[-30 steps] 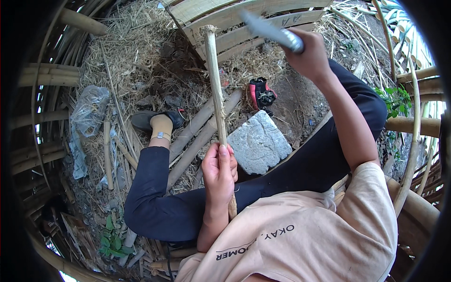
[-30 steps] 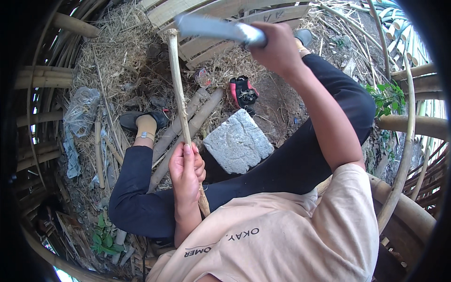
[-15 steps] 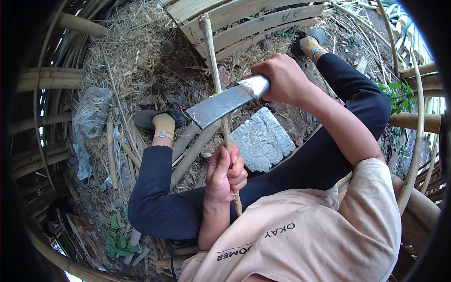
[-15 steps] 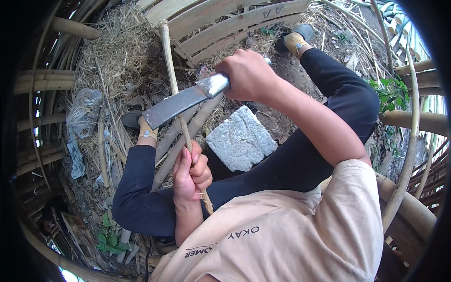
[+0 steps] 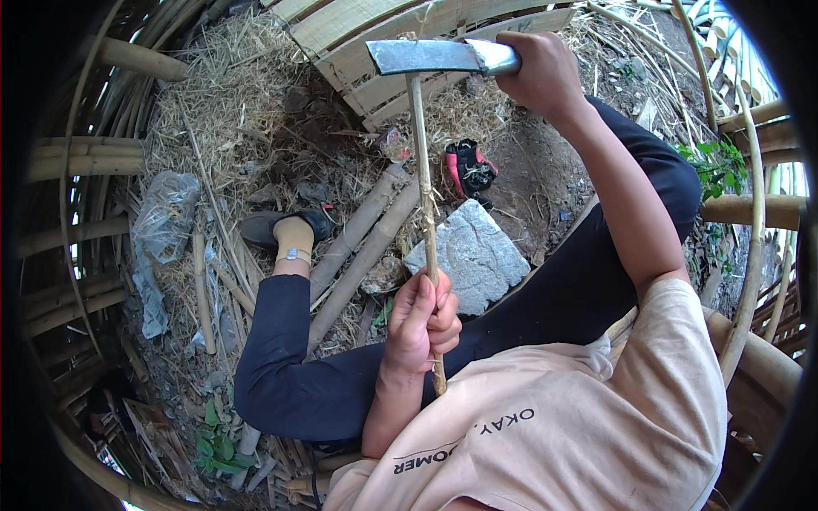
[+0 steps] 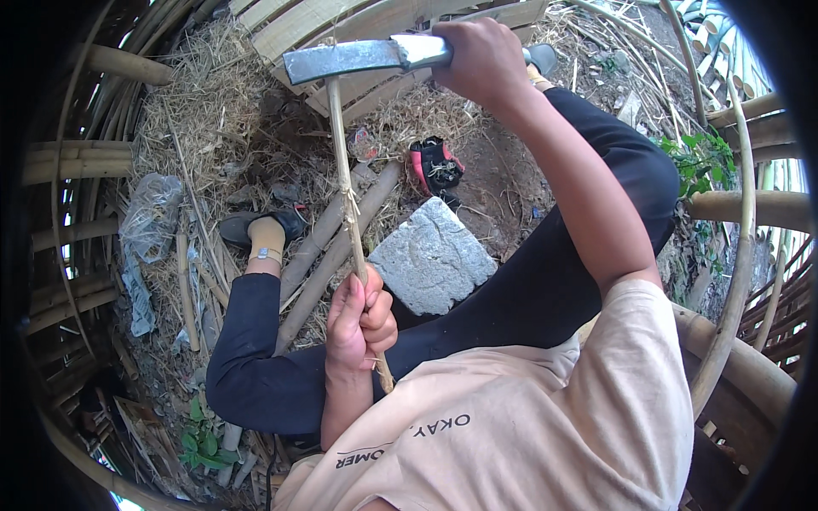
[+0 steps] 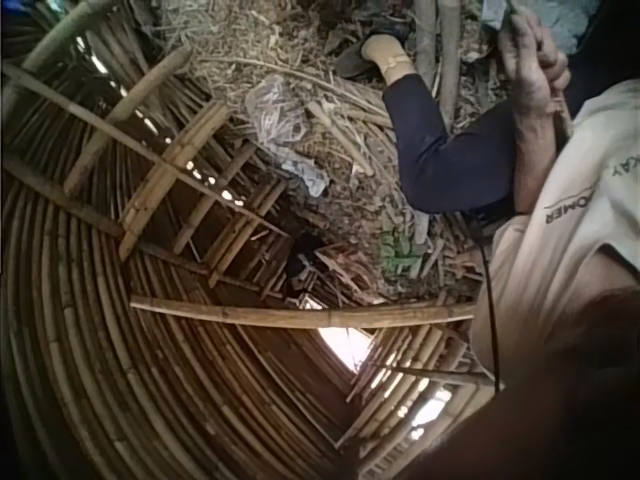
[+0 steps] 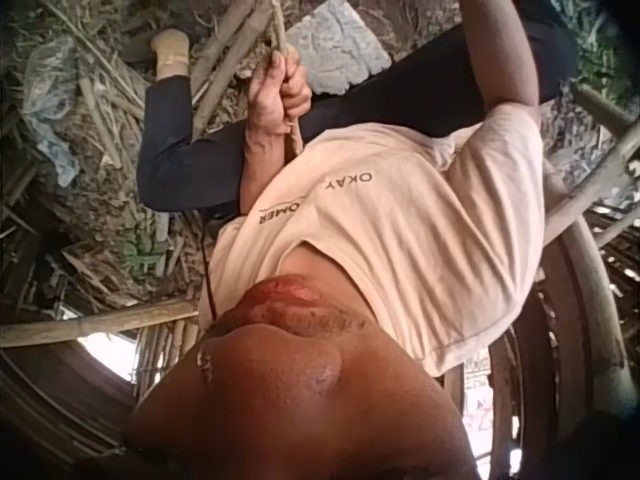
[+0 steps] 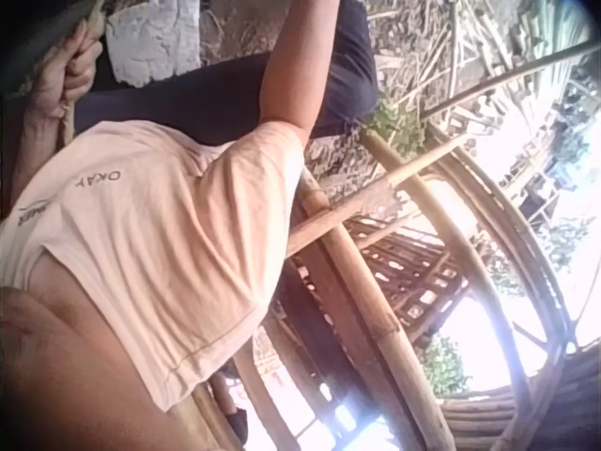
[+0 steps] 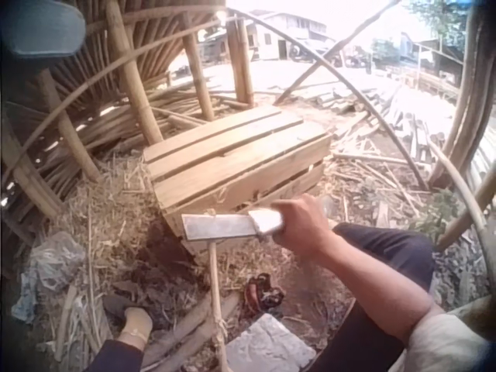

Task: The person strips bark from a wooden stick using a blade.

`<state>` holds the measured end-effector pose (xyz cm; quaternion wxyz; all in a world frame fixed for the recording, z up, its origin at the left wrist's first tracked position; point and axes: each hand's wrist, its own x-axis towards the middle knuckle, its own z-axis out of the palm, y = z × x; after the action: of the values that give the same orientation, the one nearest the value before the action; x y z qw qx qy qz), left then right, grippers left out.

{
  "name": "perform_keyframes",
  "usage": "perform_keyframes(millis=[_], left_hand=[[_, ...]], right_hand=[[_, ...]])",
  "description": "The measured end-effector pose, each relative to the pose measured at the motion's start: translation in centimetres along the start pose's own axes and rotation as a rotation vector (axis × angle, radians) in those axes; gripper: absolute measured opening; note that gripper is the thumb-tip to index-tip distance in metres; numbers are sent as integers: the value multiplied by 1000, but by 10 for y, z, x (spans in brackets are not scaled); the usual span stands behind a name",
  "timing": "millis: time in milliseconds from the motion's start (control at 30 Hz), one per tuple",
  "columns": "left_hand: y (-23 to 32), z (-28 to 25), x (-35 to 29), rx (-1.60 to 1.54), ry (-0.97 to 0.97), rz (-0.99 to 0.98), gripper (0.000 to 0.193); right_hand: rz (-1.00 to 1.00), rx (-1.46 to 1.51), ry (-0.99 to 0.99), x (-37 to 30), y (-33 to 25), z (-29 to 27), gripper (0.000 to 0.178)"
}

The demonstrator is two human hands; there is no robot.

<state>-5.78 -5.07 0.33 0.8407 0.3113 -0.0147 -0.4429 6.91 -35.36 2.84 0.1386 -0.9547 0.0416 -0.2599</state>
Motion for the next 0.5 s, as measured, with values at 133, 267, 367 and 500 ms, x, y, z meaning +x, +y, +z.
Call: perform_keyframes(millis=[133,267,367,500], left_hand=[[4,-10,2,12,97,25,28],[8,-13,-1,-2,101,52,29],[9,-14,-1,-1,113,47,29],[11,-14,-3,50,141,47,29]], right_hand=[[-111,247,1,-17,6,18,30],[-210,251,-237,-32,-23,10,19],[-215,249,-369,-36,-43,5,17],[-208,208,-427,-39,-51,3,15]])
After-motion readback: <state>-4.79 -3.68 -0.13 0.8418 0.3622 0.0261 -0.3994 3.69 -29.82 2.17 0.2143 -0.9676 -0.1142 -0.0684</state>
